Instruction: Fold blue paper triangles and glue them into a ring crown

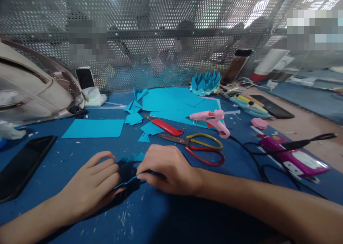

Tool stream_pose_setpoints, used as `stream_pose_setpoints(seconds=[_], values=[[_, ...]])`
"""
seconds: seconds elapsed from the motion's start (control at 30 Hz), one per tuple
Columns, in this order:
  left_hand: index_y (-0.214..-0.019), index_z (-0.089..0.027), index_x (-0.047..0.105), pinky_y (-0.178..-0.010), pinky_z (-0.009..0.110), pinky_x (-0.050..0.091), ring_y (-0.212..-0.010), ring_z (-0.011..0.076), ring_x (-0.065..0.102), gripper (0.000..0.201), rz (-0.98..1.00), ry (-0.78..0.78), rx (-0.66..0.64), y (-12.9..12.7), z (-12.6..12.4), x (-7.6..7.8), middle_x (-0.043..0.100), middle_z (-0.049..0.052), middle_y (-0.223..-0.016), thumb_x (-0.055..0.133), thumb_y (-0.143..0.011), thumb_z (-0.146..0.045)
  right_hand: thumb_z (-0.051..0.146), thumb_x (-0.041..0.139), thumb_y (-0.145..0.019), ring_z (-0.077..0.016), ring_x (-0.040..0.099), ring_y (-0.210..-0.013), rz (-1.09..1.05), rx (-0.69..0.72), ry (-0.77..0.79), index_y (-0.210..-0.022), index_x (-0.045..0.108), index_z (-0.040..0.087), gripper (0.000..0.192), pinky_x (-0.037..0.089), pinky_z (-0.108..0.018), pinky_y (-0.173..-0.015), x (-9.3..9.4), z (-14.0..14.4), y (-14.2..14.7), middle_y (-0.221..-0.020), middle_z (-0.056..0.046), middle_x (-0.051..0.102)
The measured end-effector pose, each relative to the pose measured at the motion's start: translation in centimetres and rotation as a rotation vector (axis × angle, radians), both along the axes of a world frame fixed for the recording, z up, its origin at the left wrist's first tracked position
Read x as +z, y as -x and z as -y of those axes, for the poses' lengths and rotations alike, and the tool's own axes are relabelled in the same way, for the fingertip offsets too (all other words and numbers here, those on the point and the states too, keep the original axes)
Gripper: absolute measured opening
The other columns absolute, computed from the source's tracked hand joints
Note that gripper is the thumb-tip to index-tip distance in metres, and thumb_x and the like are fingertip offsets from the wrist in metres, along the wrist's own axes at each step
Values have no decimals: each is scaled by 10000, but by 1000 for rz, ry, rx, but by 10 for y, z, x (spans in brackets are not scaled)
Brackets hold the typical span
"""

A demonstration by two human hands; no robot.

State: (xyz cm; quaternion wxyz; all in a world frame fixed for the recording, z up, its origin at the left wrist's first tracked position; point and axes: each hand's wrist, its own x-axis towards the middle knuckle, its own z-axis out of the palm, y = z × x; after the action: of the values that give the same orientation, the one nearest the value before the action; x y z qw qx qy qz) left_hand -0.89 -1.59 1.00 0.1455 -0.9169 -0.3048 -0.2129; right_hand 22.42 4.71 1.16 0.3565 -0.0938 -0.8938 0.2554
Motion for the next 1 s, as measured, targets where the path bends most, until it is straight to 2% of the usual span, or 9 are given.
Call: stream_pose_setpoints(seconds=[0.33,0.47,0.6,0.7,0.83,1.0], values=[[-739,-170,523,-877,384,375,-648,175,439,278,37,89,-22,-1,0,1,520,6,-658,409,-992,-176,206,542,-949,-163,564,-721,69,-16,-80,-880,671,177,149,449,-291,-694,-1,-2,-2,-757,-50,690],[-781,-175,492,-881,381,357,-668,163,434,244,96,325,-42,1,2,3,517,0,-713,389,-1002,-182,206,566,-941,-156,559,-722,97,-37,-71,-872,673,170,133,438,-277,-681,2,1,0,-756,-49,682],[-814,-188,462,-898,379,345,-674,147,432,237,223,665,-10,3,3,6,467,-28,-725,363,-1026,-225,158,595,-906,-130,546,-692,93,-88,97,-823,648,167,98,418,-241,-634,5,6,6,-729,-27,651],[-796,-196,439,-891,372,342,-719,154,444,257,287,826,16,3,2,7,461,-29,-735,375,-1033,-272,149,616,-871,-108,524,-646,149,-172,286,-772,621,170,101,368,-207,-540,6,8,10,-719,-6,629],[-758,-200,414,-855,347,351,-782,173,443,299,313,931,43,3,-1,7,443,-23,-729,383,-1032,-315,173,620,-846,-86,486,-589,220,-218,455,-724,611,165,122,346,-196,-510,9,10,15,-708,11,610],[-748,-203,401,-804,310,357,-882,196,436,317,338,1011,110,2,-1,8,441,-7,-762,384,-1026,-355,183,619,-829,-81,466,-574,240,-235,544,-706,609,161,126,350,-194,-520,11,13,19,-681,23,588]])
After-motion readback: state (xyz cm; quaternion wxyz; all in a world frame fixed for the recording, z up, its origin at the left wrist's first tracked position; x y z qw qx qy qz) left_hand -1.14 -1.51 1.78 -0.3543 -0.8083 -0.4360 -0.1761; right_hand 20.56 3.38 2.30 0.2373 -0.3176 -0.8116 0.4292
